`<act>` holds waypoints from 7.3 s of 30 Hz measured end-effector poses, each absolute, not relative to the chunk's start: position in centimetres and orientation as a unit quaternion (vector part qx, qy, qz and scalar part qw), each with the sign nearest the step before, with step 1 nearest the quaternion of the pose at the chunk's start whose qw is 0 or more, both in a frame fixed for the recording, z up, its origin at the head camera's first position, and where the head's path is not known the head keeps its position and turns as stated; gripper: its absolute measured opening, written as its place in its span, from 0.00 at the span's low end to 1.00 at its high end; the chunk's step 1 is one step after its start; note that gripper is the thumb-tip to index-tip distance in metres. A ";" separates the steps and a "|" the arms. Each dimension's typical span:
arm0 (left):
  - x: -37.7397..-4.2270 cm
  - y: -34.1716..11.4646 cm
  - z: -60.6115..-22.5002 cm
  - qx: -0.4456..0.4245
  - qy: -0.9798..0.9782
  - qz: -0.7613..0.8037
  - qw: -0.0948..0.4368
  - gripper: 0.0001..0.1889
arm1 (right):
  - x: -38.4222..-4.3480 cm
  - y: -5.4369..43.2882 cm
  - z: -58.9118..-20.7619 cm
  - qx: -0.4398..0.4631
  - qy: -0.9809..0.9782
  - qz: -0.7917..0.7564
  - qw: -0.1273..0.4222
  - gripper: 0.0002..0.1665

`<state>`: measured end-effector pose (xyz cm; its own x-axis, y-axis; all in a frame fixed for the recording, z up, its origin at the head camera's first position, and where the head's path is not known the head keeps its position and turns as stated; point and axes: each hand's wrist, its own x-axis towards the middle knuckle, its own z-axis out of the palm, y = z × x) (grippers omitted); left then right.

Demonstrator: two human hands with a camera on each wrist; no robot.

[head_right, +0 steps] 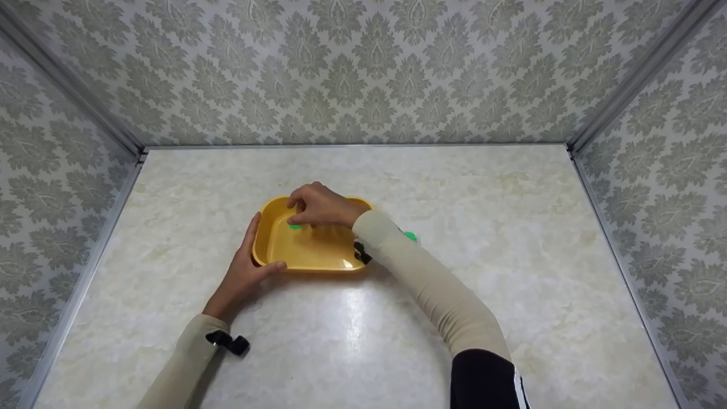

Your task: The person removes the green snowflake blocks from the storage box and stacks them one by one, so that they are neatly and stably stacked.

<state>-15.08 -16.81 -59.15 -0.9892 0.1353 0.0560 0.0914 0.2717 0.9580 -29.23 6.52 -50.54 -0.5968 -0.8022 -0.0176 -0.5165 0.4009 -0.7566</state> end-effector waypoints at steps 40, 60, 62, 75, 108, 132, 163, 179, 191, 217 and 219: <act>-14.8 -16.9 -59.1 0.062 0.790 0.609 0.025 0.67 | -28.9 5.4 -52.8 -0.416 0.818 -0.312 0.248 0.04; -15.3 -17.0 -59.7 0.086 0.796 0.599 0.001 0.68 | -28.1 5.9 -48.6 -0.436 0.836 -0.264 0.205 0.17; -15.3 -17.0 -59.6 0.085 0.798 0.596 0.003 0.68 | -28.0 6.2 -48.4 -0.434 0.837 -0.263 0.204 0.17; -15.1 -17.2 -59.7 0.083 0.797 0.599 0.005 0.68 | -26.7 8.6 -47.7 -0.438 0.844 -0.248 0.186 0.17; -15.3 -17.0 -59.4 0.091 0.798 0.596 0.004 0.69 | -24.3 16.1 -47.2 -0.404 0.840 -0.318 0.176 0.14; -15.2 -17.1 -59.6 0.089 0.798 0.596 -0.002 0.68 | -23.4 21.0 -47.5 -0.364 0.851 -0.342 0.162 0.16; -15.3 -17.1 -59.7 0.101 0.792 0.602 0.000 0.68 | -22.6 28.1 -50.8 -0.263 0.878 -0.377 0.132 0.15; -15.2 -17.1 -59.8 0.103 0.799 0.592 -0.004 0.68 | -22.1 29.6 -53.5 -0.220 0.878 -0.394 0.162 0.17; -15.2 -17.1 -59.7 0.098 0.794 0.599 0.000 0.68 | -22.5 30.1 -54.1 -0.206 0.880 -0.396 0.164 0.18; -15.2 -17.0 -59.5 0.097 0.798 0.595 -0.001 0.68 | -22.4 29.9 -54.3 -0.205 0.879 -0.400 0.156 0.17; -15.2 -17.0 -59.5 0.098 0.797 0.596 0.000 0.68 | -22.3 30.1 -54.2 -0.209 0.879 -0.402 0.150 0.17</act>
